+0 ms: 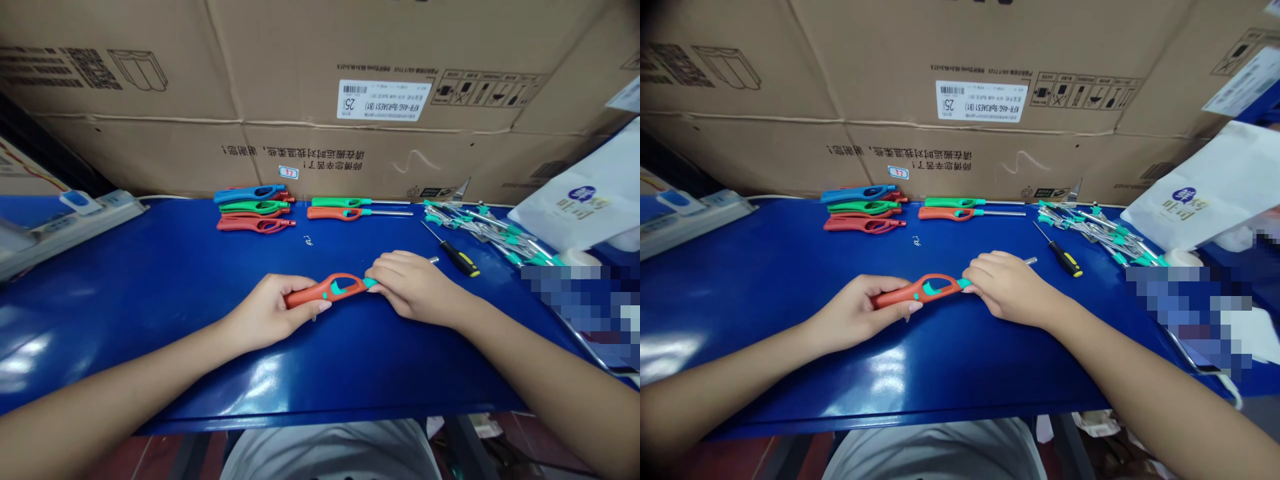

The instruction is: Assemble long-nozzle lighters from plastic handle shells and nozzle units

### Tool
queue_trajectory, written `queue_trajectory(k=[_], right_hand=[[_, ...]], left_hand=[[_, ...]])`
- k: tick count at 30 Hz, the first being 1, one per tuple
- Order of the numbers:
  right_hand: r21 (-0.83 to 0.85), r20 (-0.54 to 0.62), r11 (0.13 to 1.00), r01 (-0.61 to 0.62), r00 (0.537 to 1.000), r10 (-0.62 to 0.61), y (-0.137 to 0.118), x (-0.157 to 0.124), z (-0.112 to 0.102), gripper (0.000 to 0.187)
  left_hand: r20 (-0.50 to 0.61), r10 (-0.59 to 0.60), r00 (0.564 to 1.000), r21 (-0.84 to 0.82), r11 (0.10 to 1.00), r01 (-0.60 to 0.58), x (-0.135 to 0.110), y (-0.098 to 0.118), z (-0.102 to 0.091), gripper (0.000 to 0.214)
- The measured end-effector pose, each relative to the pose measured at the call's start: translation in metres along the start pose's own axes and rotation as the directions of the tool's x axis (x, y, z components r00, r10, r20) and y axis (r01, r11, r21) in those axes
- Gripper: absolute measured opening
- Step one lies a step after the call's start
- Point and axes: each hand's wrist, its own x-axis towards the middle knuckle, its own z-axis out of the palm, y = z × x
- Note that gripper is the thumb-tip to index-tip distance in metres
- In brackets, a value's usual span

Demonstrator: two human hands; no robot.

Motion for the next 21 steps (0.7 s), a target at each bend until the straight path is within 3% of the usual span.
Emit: queue_trajectory(k=[4,8,11,14,21], right_hand=[[0.017,0.035,1.0,0.002,0.999,-0.002,-0.005,0.001,-0.001,0.028],[-0.001,0.035,1.0,-0.018,0.999,0.018,-0.008,0.001,-0.003,0.03],[0.007,0.026,0.999,-0.051,0.998,0.051,-0.008,0.001,-0.005,0.028],[0.085,0.004,0.983,-0.16,0.987,0.16,-0.008,0.0,-0.007,0.022],[0.207,-0.051,0.916,-0.345,0.931,0.362,0.0,-0.001,-0.01,0.005]], left_hand=[[-0.035,0.239,0.97,0.257,0.94,-0.223,-0.007,0.001,0.001,0.02],[-0.02,0.363,0.932,0.393,0.86,-0.326,-0.01,0.001,0.002,0.019],[-0.03,0.41,0.912,0.473,0.809,-0.348,-0.009,0.001,0.001,0.019],[-0.065,0.42,0.905,0.519,0.789,-0.329,-0.005,0.001,-0.003,0.019],[-0.233,0.409,0.883,0.469,0.842,-0.266,0.006,-0.002,-0.015,0.033]])
